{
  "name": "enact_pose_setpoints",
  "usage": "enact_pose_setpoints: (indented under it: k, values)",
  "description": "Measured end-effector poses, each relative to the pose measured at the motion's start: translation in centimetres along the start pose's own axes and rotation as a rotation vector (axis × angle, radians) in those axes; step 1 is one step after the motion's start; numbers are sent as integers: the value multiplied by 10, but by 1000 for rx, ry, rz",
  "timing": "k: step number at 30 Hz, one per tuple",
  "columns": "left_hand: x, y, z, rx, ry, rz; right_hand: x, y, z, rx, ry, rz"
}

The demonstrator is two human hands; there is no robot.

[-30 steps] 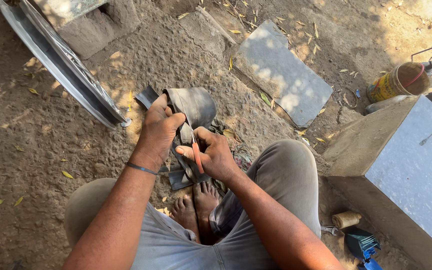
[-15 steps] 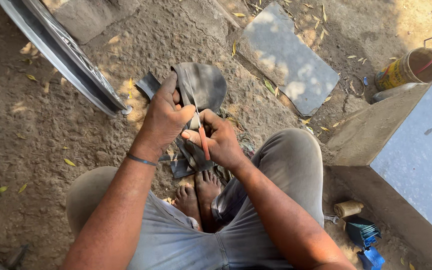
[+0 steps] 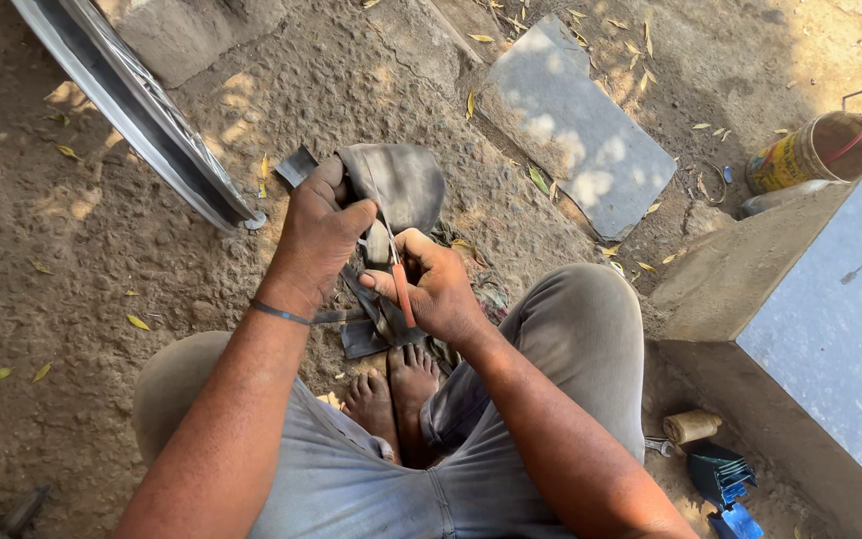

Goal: The person cuts several strips and patches from a rubber inner tube using a pair of scissors.

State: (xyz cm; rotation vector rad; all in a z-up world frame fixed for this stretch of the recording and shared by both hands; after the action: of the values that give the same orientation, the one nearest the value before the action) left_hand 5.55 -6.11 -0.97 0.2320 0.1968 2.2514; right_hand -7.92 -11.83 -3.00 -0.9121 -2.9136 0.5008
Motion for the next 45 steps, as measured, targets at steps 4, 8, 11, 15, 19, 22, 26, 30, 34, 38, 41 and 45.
enact_pose_setpoints:
  k: [4, 8, 11, 15, 19, 22, 26, 30, 34, 38, 41, 45]
  values:
    - [-1, 5, 2, -151, 31, 1, 2, -1, -4, -57, -14, 5]
    - [1, 13, 6, -33, 20, -92, 6, -4, -11, -125, -70, 35]
    - [2, 11, 8, -195, 60, -71, 5, -4, -9, -102, -60, 23]
    - [5, 13, 7, -194, 10, -90, 3, -5, -9, -97, -83, 14]
    - [7, 17, 9, -200, 16, -128, -3, -10, -5, 173, -68, 62]
    - [5, 11, 0, -246, -15, -94, 1, -2, 4, -149, -42, 1]
    - [-1, -5, -7, -59, -55, 16, 1, 4, 13, -6, 13, 9]
    - [-2, -7, 1, -127, -24, 30, -1, 4, -22, -120, -196, 40]
    - [4, 17, 25, -16, 131, -97, 6, -4, -30, -271, -76, 13]
    - [-2, 14, 14, 90, 76, -161, 7, -15, -32, 22, -183, 133]
    - [0, 3, -5, 14, 30, -124, 7, -15, -27, 148, -216, 178]
    - [-2, 12, -1, 17, 54, -142, 6, -15, -15, -20, -47, 73]
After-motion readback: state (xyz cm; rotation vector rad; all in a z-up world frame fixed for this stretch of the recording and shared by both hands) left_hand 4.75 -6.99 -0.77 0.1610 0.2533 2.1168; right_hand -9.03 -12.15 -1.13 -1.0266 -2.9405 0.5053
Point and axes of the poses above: each hand's wrist, its own x-axis away from the middle knuckle, its own y-axis out of the palm, z = x × y, the point moved 8 cm from there along -x, towards the middle knuckle, and after that the axes turned 4 degrees about z, right-handed, at the moved point
